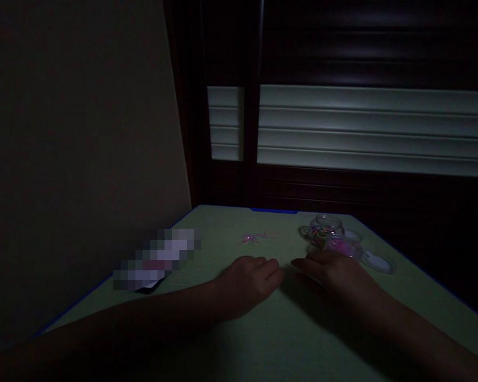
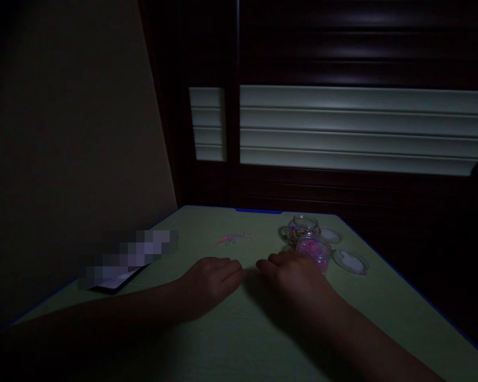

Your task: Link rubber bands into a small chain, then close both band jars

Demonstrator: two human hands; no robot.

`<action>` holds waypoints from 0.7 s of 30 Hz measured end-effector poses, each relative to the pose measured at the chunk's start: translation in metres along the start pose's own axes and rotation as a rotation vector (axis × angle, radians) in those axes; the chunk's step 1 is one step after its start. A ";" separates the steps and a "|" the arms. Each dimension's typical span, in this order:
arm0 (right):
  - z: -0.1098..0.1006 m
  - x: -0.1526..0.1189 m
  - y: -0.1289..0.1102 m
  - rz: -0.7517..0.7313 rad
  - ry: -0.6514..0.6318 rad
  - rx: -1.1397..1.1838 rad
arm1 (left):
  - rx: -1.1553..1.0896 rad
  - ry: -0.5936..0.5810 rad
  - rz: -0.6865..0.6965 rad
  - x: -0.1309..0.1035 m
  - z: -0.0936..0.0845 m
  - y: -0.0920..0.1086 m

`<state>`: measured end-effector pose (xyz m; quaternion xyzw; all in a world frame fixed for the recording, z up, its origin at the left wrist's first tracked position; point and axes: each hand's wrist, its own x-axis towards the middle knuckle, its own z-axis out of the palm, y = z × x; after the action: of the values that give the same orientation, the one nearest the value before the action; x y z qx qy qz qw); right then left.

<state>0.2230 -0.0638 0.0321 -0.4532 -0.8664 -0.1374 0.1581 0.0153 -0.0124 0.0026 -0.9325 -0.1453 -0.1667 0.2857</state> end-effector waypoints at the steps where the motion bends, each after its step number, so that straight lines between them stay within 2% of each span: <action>1: 0.000 0.000 0.000 -0.001 -0.004 0.008 | 0.009 0.005 0.006 0.000 -0.001 0.000; 8: -0.003 0.000 -0.002 -0.020 0.006 0.042 | 0.056 0.019 0.037 0.002 -0.003 0.003; 15: -0.002 0.000 0.001 -0.075 0.012 -0.029 | 0.072 0.024 0.048 0.002 -0.003 0.004; 21: -0.004 -0.002 0.000 -0.099 -0.004 -0.033 | 0.057 -0.015 0.041 0.003 -0.005 0.003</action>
<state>0.2244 -0.0667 0.0349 -0.4127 -0.8857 -0.1584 0.1420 0.0177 -0.0173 0.0061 -0.9279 -0.1331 -0.1498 0.3145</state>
